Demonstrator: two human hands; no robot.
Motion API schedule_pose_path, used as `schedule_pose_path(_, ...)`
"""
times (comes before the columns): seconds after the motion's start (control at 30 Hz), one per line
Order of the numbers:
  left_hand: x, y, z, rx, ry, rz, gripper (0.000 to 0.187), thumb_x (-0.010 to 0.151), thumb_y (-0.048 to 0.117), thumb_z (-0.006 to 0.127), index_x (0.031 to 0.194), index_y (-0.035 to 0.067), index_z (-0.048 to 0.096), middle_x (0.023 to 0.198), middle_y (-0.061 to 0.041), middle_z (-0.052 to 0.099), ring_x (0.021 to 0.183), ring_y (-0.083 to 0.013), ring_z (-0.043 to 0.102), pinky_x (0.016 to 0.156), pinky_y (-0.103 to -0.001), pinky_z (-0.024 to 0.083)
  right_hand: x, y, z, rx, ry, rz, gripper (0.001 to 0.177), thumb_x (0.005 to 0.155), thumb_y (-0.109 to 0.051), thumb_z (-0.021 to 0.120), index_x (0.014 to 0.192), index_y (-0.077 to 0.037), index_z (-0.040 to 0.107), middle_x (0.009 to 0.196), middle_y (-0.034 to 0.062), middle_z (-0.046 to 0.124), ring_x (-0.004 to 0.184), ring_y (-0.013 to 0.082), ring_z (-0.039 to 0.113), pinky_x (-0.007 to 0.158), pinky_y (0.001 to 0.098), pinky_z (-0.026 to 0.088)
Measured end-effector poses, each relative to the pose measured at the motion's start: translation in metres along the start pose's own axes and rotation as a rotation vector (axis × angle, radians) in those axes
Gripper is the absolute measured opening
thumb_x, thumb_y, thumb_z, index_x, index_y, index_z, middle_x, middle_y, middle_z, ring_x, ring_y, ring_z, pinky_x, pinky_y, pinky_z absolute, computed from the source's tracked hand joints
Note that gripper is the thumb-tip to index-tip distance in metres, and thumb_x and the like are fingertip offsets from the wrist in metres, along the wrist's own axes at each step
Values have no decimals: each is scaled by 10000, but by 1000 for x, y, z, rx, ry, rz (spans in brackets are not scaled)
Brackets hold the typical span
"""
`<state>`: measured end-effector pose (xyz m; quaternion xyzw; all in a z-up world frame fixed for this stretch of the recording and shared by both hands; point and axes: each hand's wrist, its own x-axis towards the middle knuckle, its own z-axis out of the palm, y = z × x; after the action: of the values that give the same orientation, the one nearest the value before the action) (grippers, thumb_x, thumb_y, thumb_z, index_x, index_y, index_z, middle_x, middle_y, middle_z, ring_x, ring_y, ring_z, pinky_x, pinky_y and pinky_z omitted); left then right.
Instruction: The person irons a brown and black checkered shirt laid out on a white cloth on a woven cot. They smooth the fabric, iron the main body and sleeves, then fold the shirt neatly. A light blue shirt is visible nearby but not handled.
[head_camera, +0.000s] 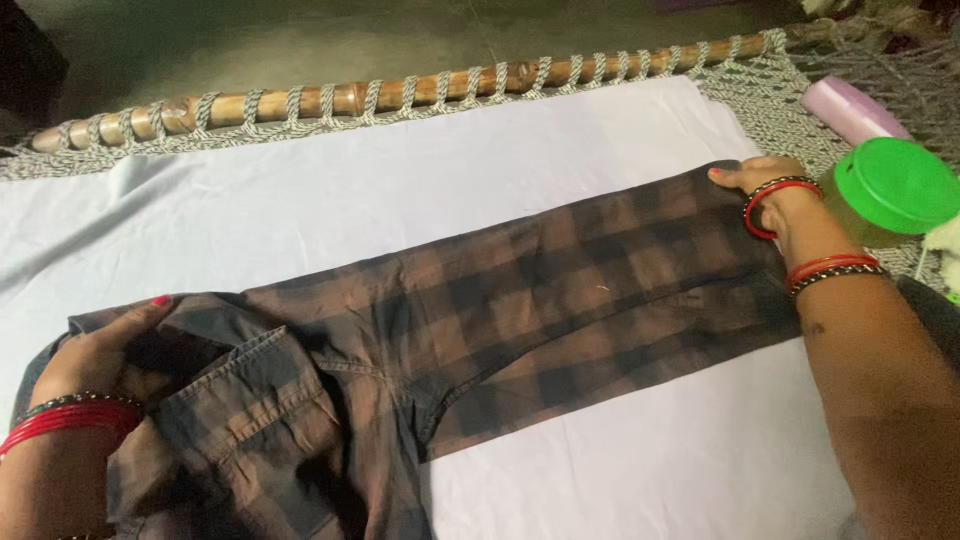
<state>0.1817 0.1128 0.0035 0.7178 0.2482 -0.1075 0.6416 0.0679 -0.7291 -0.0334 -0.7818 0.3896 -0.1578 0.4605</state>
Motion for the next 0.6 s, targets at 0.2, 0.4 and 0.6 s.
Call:
schedule_pose_path(0.2,-3,-8,-37,52,48,20,476,931,487,776,1155,69,733,983,-142,657,646,-252,486,498,-387,379,-5,-22,21,-310,135,-247,442,826,-205,920,927,23,554,931,69,525,829,206,434,720,444,365)
schedule_pose_path(0.4,-12,9,-37,-152,17,25,288,933,370,814,1069,129,737,947,-34,707,635,-175,561,518,-314,395,-28,-42,58,-617,81,-472,399,855,-210,882,1005,4,580,1013,87,554,909,231,476,772,442,397)
schedule_pose_path(0.6,36,5,-15,-268,33,137,310,902,254,782,1149,72,740,1047,-39,752,876,-160,692,805,-309,559,-11,-30,57,-747,69,-433,369,883,-215,843,1083,-15,606,1094,104,583,989,257,517,824,440,428)
